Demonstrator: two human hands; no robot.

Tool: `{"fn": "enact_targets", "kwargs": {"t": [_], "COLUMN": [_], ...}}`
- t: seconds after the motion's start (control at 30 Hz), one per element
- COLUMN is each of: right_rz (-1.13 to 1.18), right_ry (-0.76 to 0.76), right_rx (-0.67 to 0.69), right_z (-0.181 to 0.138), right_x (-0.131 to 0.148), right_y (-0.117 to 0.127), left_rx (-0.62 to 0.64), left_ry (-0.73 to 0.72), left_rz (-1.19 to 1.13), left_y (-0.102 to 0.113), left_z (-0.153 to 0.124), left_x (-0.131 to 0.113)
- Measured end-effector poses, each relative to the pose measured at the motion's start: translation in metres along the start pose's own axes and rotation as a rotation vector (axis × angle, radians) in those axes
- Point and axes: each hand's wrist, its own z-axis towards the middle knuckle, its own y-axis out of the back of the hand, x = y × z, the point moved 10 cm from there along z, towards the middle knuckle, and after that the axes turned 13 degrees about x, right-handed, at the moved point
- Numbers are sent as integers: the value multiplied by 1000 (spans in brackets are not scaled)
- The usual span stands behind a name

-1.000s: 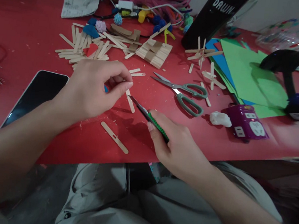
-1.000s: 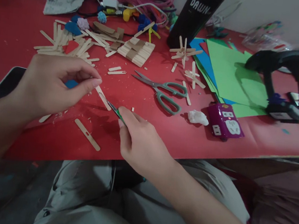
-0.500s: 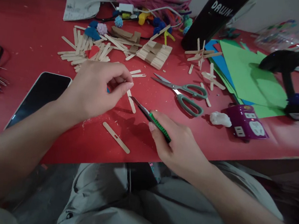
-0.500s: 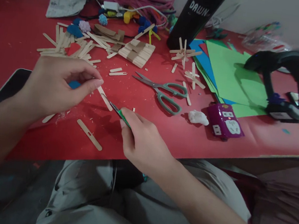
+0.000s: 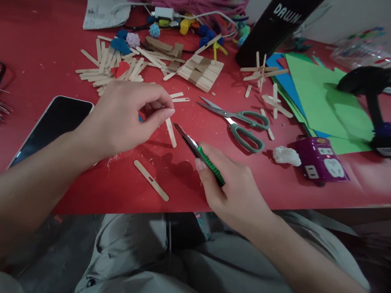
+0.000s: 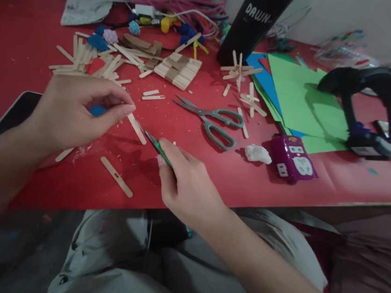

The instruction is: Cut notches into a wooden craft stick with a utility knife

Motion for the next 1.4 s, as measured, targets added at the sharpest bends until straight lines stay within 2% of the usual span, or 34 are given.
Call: {"fn": "enact_targets", "kwargs": {"t": [0.23,0.63,0.9,1.4], "right_rz": [1,-7,-22,-42], "right_ry": [24,11,20,-20], "right_rx": [4,6,9,-12], "right_z": [0,0,1,-1], "right_x": [1,1,2,-2], "right_y": [-2,-2,-3,-4], "left_rx": [8,5,-9,-11], "left_ry": [-16,-5,-59,1], "left_rz": [37,20,27,23], "left_y": [1,2,1,2], "left_z": [-1,-1,-1,-2], "left_x": [-9,-5,-10,-3]}}
